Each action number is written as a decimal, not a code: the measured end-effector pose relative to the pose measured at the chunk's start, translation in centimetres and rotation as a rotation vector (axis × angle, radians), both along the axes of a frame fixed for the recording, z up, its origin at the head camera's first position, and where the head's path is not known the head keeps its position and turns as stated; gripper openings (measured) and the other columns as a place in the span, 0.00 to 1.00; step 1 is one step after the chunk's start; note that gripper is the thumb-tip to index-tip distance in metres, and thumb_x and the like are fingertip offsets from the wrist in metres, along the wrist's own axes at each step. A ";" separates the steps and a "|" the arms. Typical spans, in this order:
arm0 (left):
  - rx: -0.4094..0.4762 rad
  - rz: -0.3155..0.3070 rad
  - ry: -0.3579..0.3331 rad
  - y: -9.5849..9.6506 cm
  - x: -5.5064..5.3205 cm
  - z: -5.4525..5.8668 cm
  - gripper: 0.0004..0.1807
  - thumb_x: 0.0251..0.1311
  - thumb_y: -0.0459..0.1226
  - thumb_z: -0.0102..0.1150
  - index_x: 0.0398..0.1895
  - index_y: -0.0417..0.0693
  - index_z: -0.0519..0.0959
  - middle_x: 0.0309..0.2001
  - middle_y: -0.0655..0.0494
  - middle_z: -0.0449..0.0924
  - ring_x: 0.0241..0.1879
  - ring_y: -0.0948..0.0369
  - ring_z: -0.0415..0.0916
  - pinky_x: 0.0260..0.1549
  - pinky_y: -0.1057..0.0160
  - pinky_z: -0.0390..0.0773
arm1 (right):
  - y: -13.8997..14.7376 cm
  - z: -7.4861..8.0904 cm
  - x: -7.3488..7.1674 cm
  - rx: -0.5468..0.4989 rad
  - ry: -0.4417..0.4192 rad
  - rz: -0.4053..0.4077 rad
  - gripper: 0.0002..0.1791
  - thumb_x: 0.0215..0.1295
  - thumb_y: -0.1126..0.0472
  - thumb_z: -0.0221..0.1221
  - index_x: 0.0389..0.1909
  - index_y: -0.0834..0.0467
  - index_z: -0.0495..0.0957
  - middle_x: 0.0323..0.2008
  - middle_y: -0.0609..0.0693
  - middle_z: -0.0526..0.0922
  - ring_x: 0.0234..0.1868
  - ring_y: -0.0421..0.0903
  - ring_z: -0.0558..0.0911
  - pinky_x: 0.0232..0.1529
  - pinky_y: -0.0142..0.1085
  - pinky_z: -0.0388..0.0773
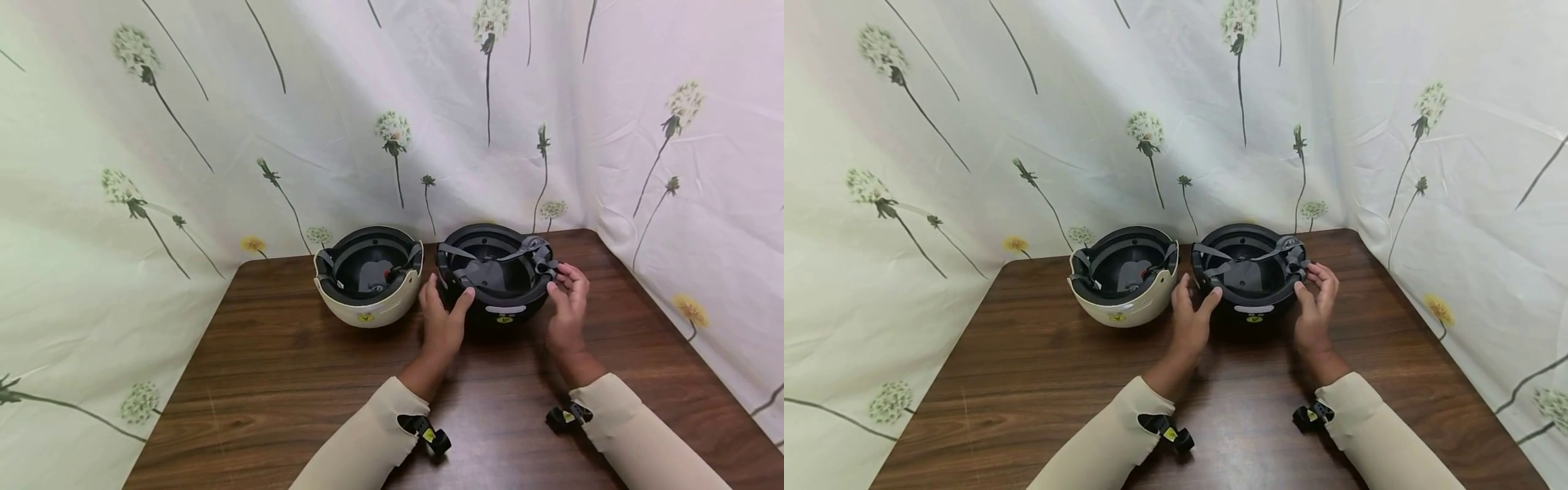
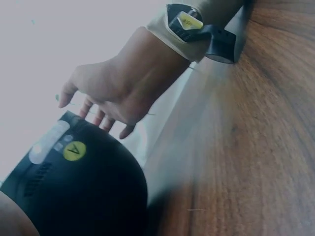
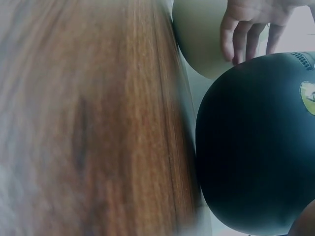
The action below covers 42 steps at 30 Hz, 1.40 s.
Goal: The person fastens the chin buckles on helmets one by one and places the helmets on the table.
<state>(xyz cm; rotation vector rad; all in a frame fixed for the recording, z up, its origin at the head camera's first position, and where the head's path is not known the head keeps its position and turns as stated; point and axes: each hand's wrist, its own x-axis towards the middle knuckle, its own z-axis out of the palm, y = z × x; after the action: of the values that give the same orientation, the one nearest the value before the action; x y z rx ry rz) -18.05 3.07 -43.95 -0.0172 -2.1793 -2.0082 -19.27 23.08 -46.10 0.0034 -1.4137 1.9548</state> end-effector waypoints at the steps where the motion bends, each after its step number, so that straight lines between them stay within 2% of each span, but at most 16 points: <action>1: -0.022 -0.003 0.018 -0.1 0.1 0.1 0.53 0.68 0.52 0.67 0.88 0.42 0.54 0.86 0.41 0.52 0.85 0.44 0.55 0.82 0.39 0.58 | 0.0 0.0 -0.1 -0.007 -0.002 -0.012 0.19 0.72 0.73 0.49 0.61 0.62 0.76 0.62 0.48 0.68 0.59 0.42 0.71 0.62 0.27 0.67; 7: -0.140 -0.022 0.143 -0.4 0.6 0.6 0.53 0.68 0.51 0.69 0.88 0.44 0.54 0.87 0.41 0.47 0.87 0.44 0.49 0.81 0.34 0.58 | 0.2 0.1 -0.2 0.008 -0.017 -0.065 0.19 0.72 0.72 0.49 0.60 0.63 0.77 0.61 0.47 0.69 0.59 0.46 0.72 0.61 0.27 0.68; 15: -0.160 -0.013 0.238 -0.3 0.8 2.0 0.47 0.68 0.51 0.69 0.86 0.48 0.61 0.85 0.43 0.54 0.85 0.47 0.53 0.81 0.34 0.58 | 0.5 0.4 -0.1 0.100 0.008 -0.094 0.22 0.69 0.74 0.53 0.63 0.73 0.75 0.63 0.49 0.70 0.61 0.48 0.71 0.66 0.35 0.64; 18: -0.171 -0.029 0.256 -0.3 0.6 2.6 0.46 0.69 0.51 0.69 0.85 0.50 0.62 0.85 0.44 0.55 0.84 0.49 0.56 0.79 0.36 0.63 | 0.8 0.5 -0.2 0.132 0.011 -0.110 0.23 0.68 0.74 0.54 0.64 0.76 0.74 0.64 0.49 0.70 0.62 0.47 0.71 0.66 0.36 0.63; 24: -0.227 -0.045 0.297 0.0 -0.5 3.5 0.44 0.68 0.50 0.69 0.83 0.50 0.64 0.83 0.48 0.59 0.82 0.50 0.60 0.79 0.40 0.66 | 1.3 0.7 -0.3 0.166 -0.008 -0.135 0.24 0.68 0.75 0.55 0.64 0.79 0.73 0.64 0.48 0.71 0.61 0.45 0.72 0.67 0.33 0.65; 29: -0.298 -0.043 0.343 0.1 -2.0 4.4 0.43 0.68 0.49 0.70 0.82 0.50 0.66 0.82 0.47 0.60 0.82 0.49 0.61 0.79 0.40 0.66 | 1.7 0.9 -0.5 0.179 -0.027 -0.153 0.20 0.69 0.74 0.54 0.61 0.72 0.79 0.62 0.47 0.72 0.60 0.43 0.73 0.62 0.30 0.67; 32: -0.340 -0.065 0.337 0.2 -2.6 5.0 0.41 0.70 0.50 0.69 0.82 0.50 0.66 0.82 0.47 0.61 0.81 0.49 0.64 0.77 0.41 0.69 | 2.2 0.9 -0.6 0.189 -0.041 -0.177 0.19 0.71 0.73 0.54 0.59 0.68 0.81 0.61 0.45 0.74 0.58 0.42 0.74 0.59 0.27 0.67; 34: -0.365 -0.091 0.321 0.3 -3.0 5.4 0.40 0.70 0.50 0.69 0.82 0.50 0.66 0.81 0.47 0.62 0.79 0.49 0.66 0.76 0.41 0.71 | 2.4 1.0 -0.5 0.196 -0.052 -0.183 0.18 0.72 0.72 0.54 0.60 0.69 0.80 0.60 0.44 0.74 0.58 0.41 0.74 0.57 0.26 0.67; 39: -0.402 -0.162 0.256 0.6 -3.9 6.8 0.38 0.72 0.48 0.69 0.80 0.48 0.68 0.81 0.45 0.62 0.77 0.45 0.69 0.74 0.40 0.73 | 3.0 1.4 -0.7 0.215 -0.098 -0.147 0.18 0.76 0.70 0.54 0.62 0.72 0.78 0.60 0.42 0.73 0.61 0.43 0.73 0.56 0.24 0.70; 42: -0.441 -0.200 0.208 0.7 -4.6 7.6 0.37 0.73 0.48 0.68 0.80 0.48 0.69 0.81 0.45 0.61 0.76 0.45 0.70 0.73 0.40 0.74 | 3.3 1.7 -1.4 0.231 -0.122 -0.138 0.17 0.76 0.71 0.55 0.61 0.74 0.78 0.57 0.39 0.72 0.59 0.41 0.74 0.56 0.24 0.70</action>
<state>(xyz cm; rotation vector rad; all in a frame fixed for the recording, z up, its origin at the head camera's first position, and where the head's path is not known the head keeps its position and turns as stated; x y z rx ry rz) -22.69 3.81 -36.31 -0.4945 -2.5060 -1.4850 -20.66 26.42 -44.41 -0.1057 -1.6677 1.6955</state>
